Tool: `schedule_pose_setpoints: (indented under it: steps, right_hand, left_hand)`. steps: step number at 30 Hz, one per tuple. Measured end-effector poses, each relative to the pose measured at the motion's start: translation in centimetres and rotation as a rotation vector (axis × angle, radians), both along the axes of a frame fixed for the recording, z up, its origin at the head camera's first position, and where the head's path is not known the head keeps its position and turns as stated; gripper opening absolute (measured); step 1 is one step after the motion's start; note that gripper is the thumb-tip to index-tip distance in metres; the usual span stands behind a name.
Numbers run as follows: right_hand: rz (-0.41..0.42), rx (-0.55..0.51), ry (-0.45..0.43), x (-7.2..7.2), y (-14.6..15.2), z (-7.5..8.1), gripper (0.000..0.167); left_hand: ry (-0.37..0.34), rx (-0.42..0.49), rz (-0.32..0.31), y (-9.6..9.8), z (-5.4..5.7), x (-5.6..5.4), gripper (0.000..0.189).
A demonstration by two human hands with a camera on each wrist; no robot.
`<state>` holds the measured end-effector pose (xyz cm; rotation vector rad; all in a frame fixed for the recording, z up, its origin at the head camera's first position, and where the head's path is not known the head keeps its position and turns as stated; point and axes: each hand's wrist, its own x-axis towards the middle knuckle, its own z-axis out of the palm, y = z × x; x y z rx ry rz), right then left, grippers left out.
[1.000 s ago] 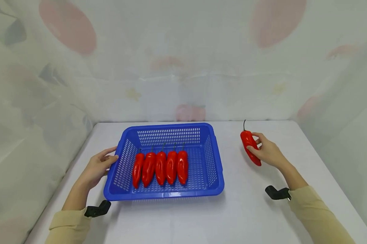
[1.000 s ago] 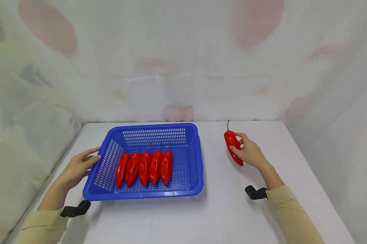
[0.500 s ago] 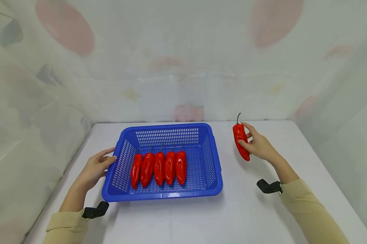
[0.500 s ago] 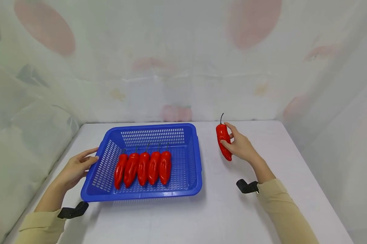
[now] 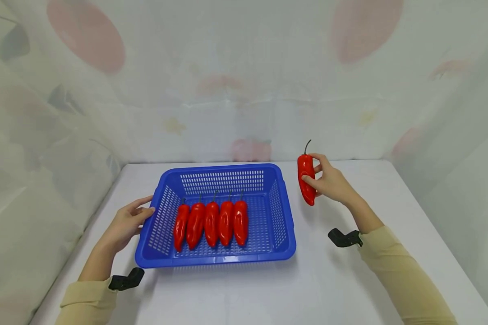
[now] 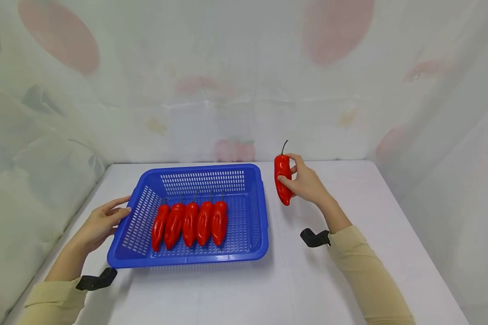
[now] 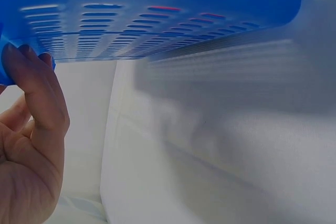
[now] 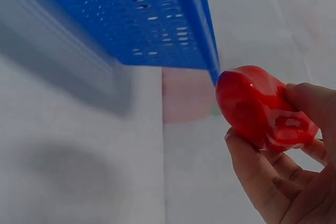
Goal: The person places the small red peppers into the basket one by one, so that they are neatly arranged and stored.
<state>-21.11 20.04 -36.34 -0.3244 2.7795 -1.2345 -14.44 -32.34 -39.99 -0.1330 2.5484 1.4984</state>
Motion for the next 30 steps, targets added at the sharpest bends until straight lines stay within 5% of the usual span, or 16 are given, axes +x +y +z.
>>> schedule_pose_setpoints:
  steps: [30]
  right_hand:
    - [0.146,-0.115,-0.124,0.1,-8.3,2.6,0.069]
  left_hand:
    - [0.009,0.006,-0.004,0.1,0.1,0.1,0.067]
